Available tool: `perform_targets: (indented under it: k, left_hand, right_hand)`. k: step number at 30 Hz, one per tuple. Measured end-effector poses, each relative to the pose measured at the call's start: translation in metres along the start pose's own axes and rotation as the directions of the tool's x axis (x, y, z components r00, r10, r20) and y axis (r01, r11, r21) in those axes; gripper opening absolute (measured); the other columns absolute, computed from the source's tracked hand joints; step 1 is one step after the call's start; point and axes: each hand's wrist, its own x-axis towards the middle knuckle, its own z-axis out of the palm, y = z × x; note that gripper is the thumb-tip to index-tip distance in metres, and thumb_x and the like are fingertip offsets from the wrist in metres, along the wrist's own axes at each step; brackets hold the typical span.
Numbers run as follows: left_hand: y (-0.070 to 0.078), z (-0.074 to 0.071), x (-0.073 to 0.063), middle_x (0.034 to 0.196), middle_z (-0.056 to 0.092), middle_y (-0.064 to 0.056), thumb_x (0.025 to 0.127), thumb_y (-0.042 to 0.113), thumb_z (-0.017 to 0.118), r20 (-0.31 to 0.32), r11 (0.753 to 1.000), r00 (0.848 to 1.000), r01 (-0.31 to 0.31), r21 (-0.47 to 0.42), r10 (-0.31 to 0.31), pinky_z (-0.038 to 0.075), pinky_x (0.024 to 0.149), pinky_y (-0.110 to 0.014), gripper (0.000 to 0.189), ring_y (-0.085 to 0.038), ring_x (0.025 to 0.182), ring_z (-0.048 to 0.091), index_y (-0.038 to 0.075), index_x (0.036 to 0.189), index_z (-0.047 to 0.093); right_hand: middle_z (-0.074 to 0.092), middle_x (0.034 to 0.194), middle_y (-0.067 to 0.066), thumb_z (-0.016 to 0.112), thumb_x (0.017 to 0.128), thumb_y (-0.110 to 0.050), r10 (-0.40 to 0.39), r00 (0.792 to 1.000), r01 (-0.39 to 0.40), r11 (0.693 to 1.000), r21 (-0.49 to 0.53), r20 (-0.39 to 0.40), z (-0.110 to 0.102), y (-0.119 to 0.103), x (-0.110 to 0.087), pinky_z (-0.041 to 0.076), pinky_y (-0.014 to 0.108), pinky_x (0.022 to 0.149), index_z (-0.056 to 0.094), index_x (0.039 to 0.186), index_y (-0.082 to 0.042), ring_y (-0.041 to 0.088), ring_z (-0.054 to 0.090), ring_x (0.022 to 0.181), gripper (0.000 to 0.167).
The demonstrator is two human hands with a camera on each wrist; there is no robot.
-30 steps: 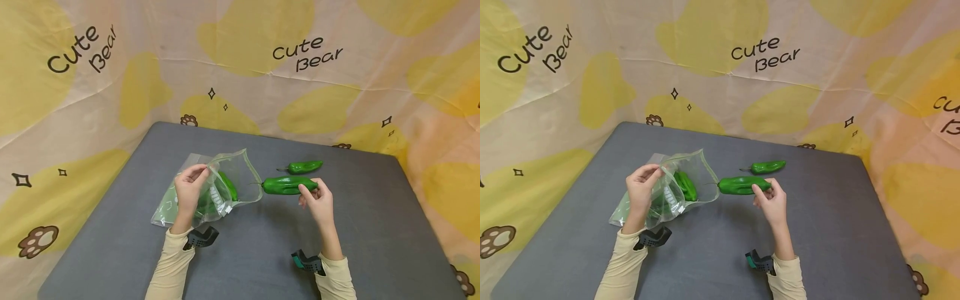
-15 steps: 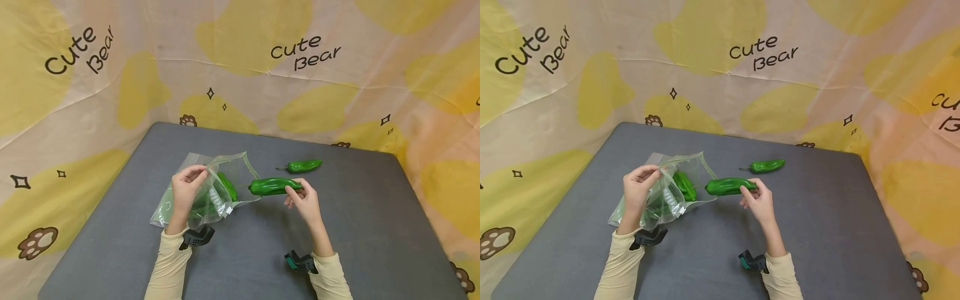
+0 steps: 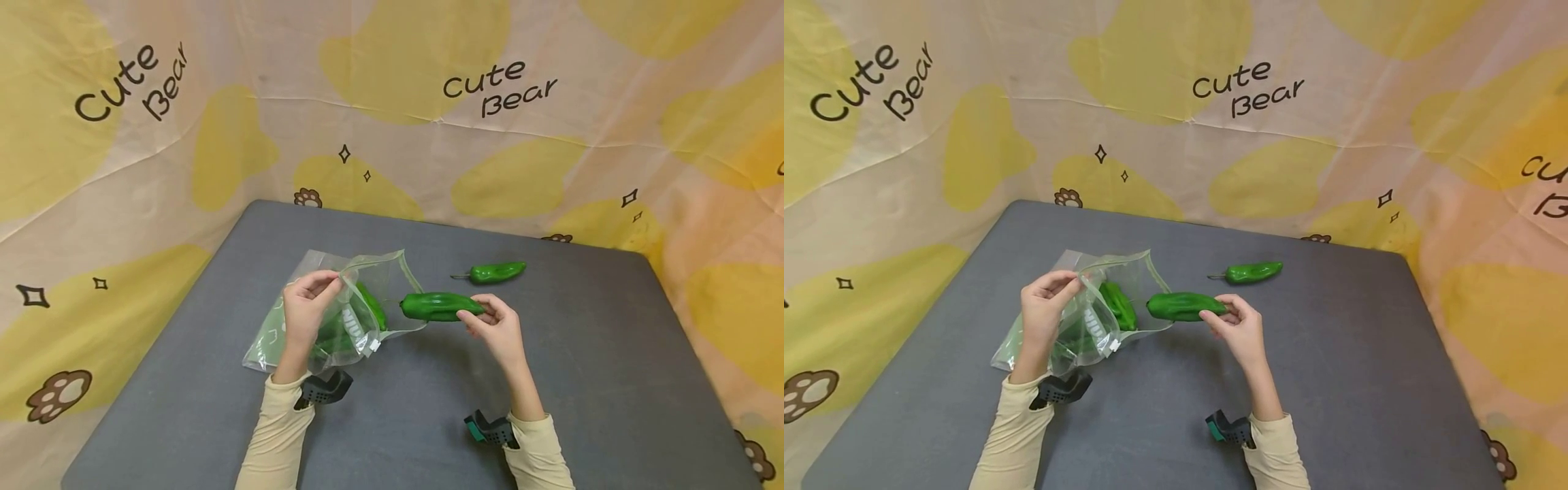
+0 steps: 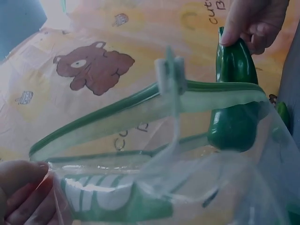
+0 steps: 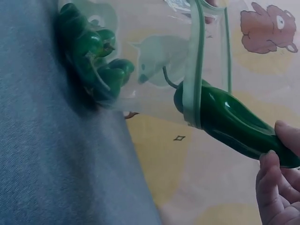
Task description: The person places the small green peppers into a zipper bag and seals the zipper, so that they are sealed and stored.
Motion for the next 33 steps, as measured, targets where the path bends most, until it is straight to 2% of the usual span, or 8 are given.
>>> perform_targets:
  k: [3, 6, 9, 10, 14, 20, 27, 33]
  left_hand:
    - [0.001, 0.002, 0.0, 0.076, 0.066, -0.006, 0.075, -0.008, 0.066, -0.012, 1.0, 1.0, -0.001, -0.011, 0.001, 0.052, 0.065, -0.021, 0.007, -0.012, 0.072, 0.064, -0.003, 0.08, 0.068]
    - [0.004, 0.004, -0.001, 0.076, 0.066, -0.007, 0.075, -0.009, 0.066, -0.024, 1.0, 1.0, 0.015, 0.0, -0.015, 0.052, 0.065, -0.021, 0.006, -0.012, 0.072, 0.064, -0.007, 0.08, 0.066]
    - [0.005, 0.005, -0.002, 0.075, 0.066, -0.006, 0.074, -0.016, 0.062, -0.025, 1.0, 0.999, 0.029, 0.002, -0.029, 0.052, 0.066, -0.022, 0.01, -0.012, 0.071, 0.064, -0.009, 0.08, 0.065]
    - [0.005, 0.006, -0.002, 0.075, 0.066, -0.006, 0.074, -0.016, 0.062, -0.023, 1.0, 0.999, 0.031, 0.0, -0.031, 0.052, 0.066, -0.021, 0.011, -0.012, 0.071, 0.064, -0.008, 0.08, 0.065]
    - [0.003, 0.007, -0.003, 0.076, 0.066, -0.004, 0.074, -0.012, 0.065, -0.004, 1.0, 1.0, 0.017, 0.001, -0.017, 0.052, 0.065, -0.022, 0.012, -0.013, 0.072, 0.064, -0.002, 0.081, 0.067]
    - [-0.001, 0.006, -0.003, 0.077, 0.066, -0.005, 0.075, -0.004, 0.068, -0.006, 1.0, 1.0, 0.002, -0.002, -0.002, 0.052, 0.065, -0.022, 0.007, -0.013, 0.072, 0.064, 0.001, 0.081, 0.068]
    - [0.004, 0.008, -0.003, 0.075, 0.066, 0.0, 0.074, -0.017, 0.061, -0.027, 0.999, 0.998, 0.052, 0.008, -0.051, 0.052, 0.066, -0.021, 0.017, -0.011, 0.071, 0.064, -0.002, 0.079, 0.067]
    - [0.004, 0.008, -0.004, 0.075, 0.066, -0.001, 0.074, -0.018, 0.06, -0.022, 0.998, 0.998, 0.057, 0.002, -0.057, 0.052, 0.066, -0.022, 0.013, -0.012, 0.071, 0.064, -0.007, 0.08, 0.065]
  right_hand:
    - [0.06, 0.068, 0.008, 0.072, 0.076, -0.007, -0.044, 0.999, 0.043, 0.997, 0.071, 0.013, -0.002, 0.013, 0.003, 0.046, 0.027, 0.042, 0.06, 0.095, 0.003, 0.014, 0.053, 0.048, 0.024]
    - [0.06, 0.067, 0.007, 0.073, 0.074, -0.009, -0.049, 0.999, 0.048, 0.996, 0.077, 0.009, -0.002, 0.012, 0.003, 0.045, 0.027, 0.042, 0.062, 0.093, 0.0, 0.014, 0.052, 0.047, 0.024]
    - [0.06, 0.066, 0.008, 0.074, 0.073, -0.008, -0.011, 1.0, 0.011, 0.998, 0.065, 0.005, -0.001, 0.008, 0.003, 0.045, 0.029, 0.043, 0.062, 0.094, 0.002, 0.015, 0.052, 0.047, 0.026]
    - [0.059, 0.065, 0.009, 0.074, 0.073, -0.006, 0.018, 1.0, -0.018, 0.999, 0.027, -0.01, 0.002, -0.006, 0.002, 0.045, 0.03, 0.042, 0.061, 0.094, 0.003, 0.016, 0.051, 0.046, 0.026]
    - [0.058, 0.062, 0.009, 0.071, 0.074, 0.001, 0.049, 0.999, -0.049, 0.998, 0.035, -0.015, 0.006, -0.013, 0.004, 0.046, 0.028, 0.044, 0.06, 0.096, 0.008, 0.017, 0.051, 0.046, 0.026]
    - [0.058, 0.066, 0.014, 0.068, 0.076, 0.003, 0.043, 0.999, -0.043, 0.999, 0.021, 0.021, 0.011, -0.016, 0.006, 0.049, 0.029, 0.048, 0.059, 0.1, 0.009, 0.02, 0.055, 0.049, 0.026]
    - [0.06, 0.073, 0.021, 0.066, 0.078, 0.005, 0.007, 0.994, -0.007, 1.0, 0.001, 0.105, 0.012, -0.016, 0.006, 0.053, 0.032, 0.053, 0.059, 0.101, 0.01, 0.026, 0.059, 0.056, 0.025]
    - [0.063, 0.083, 0.016, 0.067, 0.074, 0.01, -0.027, 0.994, 0.031, 0.999, -0.035, 0.103, 0.016, -0.021, 0.005, 0.051, 0.022, 0.056, 0.062, 0.101, 0.01, 0.016, 0.06, 0.064, 0.028]
